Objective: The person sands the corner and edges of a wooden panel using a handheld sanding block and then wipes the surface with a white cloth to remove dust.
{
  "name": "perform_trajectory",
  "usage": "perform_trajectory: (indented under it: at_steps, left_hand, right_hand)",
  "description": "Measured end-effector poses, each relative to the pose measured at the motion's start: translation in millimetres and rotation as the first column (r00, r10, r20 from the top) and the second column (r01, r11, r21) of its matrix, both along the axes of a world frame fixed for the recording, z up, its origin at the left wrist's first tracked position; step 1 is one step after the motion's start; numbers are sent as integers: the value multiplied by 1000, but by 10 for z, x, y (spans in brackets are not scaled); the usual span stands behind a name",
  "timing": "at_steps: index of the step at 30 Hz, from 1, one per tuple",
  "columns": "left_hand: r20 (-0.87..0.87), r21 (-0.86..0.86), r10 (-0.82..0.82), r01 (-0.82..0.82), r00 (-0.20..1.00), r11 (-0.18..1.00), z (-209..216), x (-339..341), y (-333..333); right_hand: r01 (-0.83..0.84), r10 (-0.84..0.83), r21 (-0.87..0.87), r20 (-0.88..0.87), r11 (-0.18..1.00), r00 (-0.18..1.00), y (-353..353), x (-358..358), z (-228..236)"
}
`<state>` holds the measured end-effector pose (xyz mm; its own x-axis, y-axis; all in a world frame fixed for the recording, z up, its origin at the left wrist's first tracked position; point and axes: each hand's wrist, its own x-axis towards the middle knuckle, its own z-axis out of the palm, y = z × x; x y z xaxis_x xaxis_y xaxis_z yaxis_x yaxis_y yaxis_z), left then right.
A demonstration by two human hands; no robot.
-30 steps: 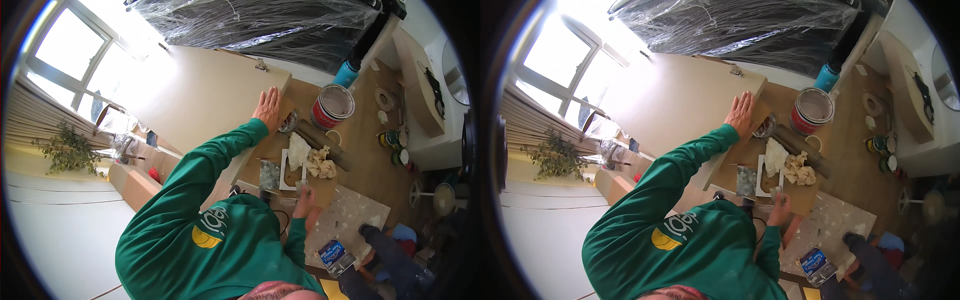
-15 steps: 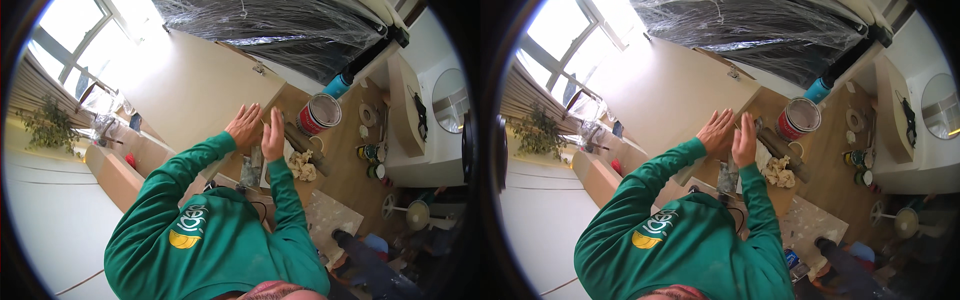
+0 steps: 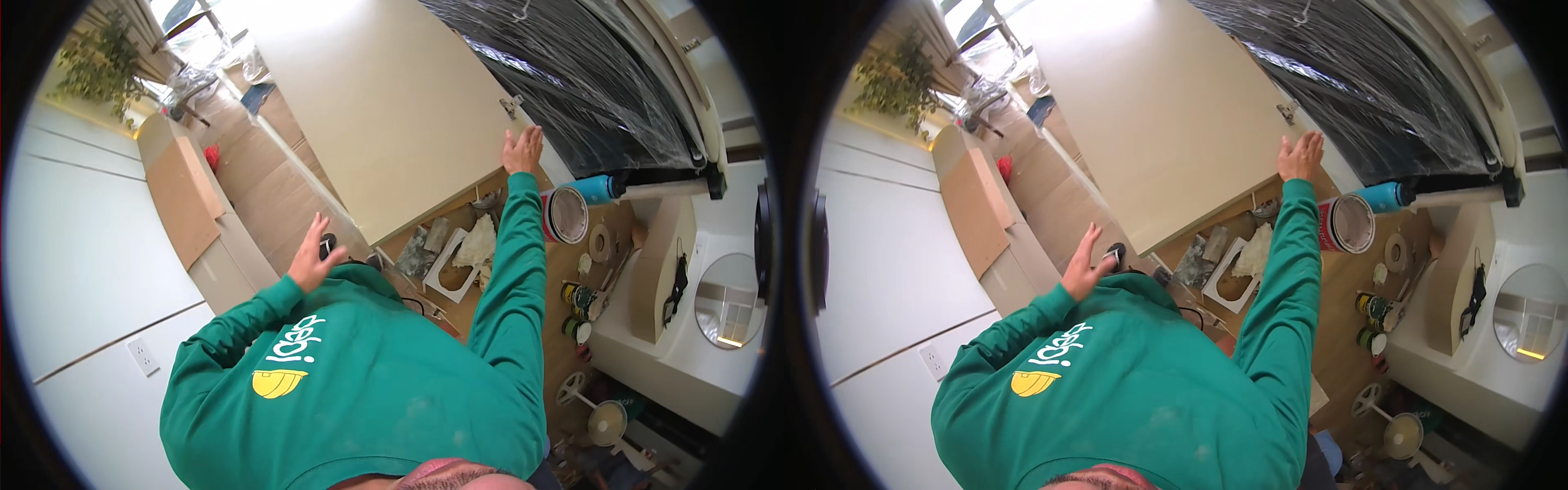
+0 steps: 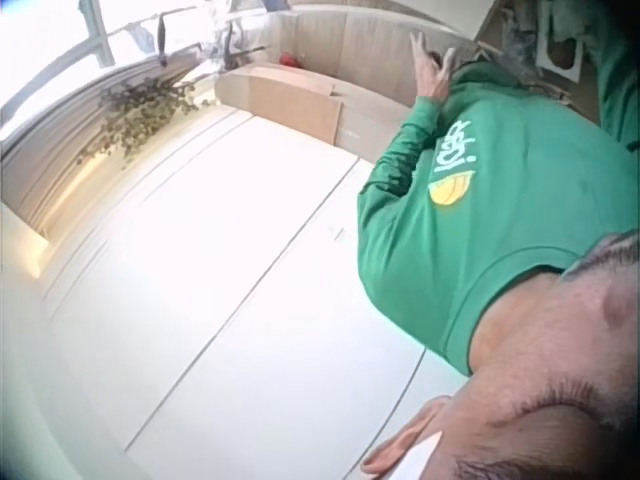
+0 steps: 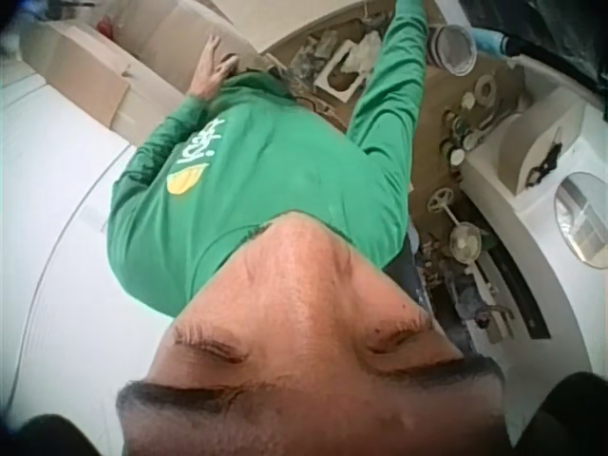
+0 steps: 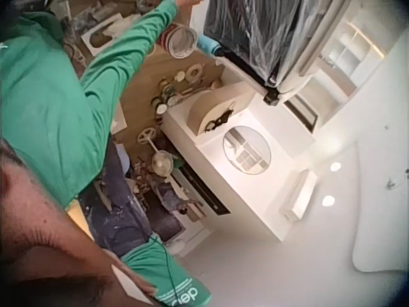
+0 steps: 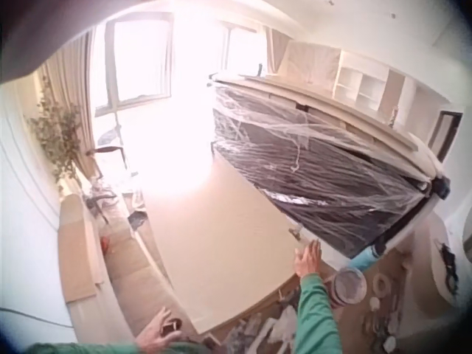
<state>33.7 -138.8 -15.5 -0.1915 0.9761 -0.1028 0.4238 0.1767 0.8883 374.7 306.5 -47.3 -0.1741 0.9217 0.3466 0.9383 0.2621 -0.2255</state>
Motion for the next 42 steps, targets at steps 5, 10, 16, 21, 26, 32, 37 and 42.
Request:
perform_trajectory:
  at_steps: [5, 10, 16, 21, 26, 32, 37, 42]
  left_hand:
    - [799, -260, 259, -77, 543, 963, -76, 80, 808]
    - [833, -245, 295, -167, 468, 955, -44, 144, 833]
    - [859, -226, 273, -157, 434, 961, -170, 183, 822]
    - [849, -232, 259, -115, 460, 966, -175, 178, 862]
    - [807, -269, 296, -128, 511, 955, -213, 176, 876]
    - [813, -319, 276, -5, 512, 948, -336, -175, 963]
    - [855, -314, 300, -37, 422, 949, -446, -1190, 1460]
    - [844, -277, 271, -57, 462, 959, -608, -2163, 2205]
  right_hand:
    - [-29, 29, 21, -4, 999, 1000, -34, 77, -4]
    - [-313, 314, 32, -61, 949, 947, -1019, -242, 33]
    - [-795, 770, -126, -197, 594, 607, -3456, -1155, 426]
    - [-864, 752, 28, -508, 502, 420, -3745, -1310, 660]
    - [-491, 391, -45, -544, 870, 742, -3208, -1560, 872]
    - [-338, 299, -86, -303, 937, 905, -3131, -1861, 542]
    - [-268, 263, -85, -61, 960, 963, -3188, -1995, 460]
    - [-233, 232, -151, -29, 961, 972, -3164, -1955, 564]
